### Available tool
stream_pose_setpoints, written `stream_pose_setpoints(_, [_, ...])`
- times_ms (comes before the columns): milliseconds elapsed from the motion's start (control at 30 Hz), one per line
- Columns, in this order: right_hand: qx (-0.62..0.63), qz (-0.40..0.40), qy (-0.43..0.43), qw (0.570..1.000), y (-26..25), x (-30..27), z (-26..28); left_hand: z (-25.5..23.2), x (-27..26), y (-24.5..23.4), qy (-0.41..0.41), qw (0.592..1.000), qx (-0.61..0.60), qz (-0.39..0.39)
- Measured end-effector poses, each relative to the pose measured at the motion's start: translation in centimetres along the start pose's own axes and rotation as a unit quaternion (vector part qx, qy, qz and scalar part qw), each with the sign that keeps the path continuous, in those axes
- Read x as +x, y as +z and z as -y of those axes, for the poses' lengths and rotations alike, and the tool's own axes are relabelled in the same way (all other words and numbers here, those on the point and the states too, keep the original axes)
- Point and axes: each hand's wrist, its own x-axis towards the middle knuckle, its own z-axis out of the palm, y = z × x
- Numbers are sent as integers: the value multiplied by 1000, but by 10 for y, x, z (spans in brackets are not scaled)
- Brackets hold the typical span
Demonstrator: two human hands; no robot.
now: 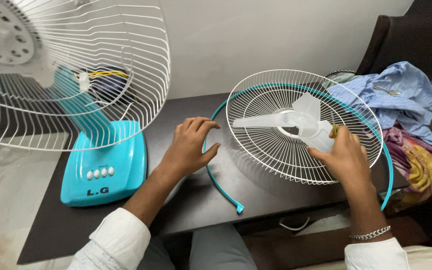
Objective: The person uses a screwdriver to remove a plastic ring from a fan cage and then detaches the fan blade from the motor hub. The removed parts are placed on the table.
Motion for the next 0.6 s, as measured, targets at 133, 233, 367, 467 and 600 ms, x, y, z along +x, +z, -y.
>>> stream_pose_setpoints(133, [15, -5, -1, 1000, 1, 10, -5, 3, 8, 5, -2, 1000, -1, 10])
stream_pose_setpoints(233, [8, -5, -15, 1000, 5, 15, -7, 4, 15, 8, -2, 1000, 4, 23])
stream_pose_setpoints(367, [46, 21, -28, 998, 15, 18, -10, 5, 22, 12, -3, 999, 8, 37])
stream_pose_setpoints(467, [18, 54, -22, 998, 22, 23, -13, 5, 25, 14, -7, 999, 3, 40])
stream_pose_setpoints(600, [0, 63, -39, 997, 31, 27, -19, 4, 25, 17, -10, 999, -3, 42])
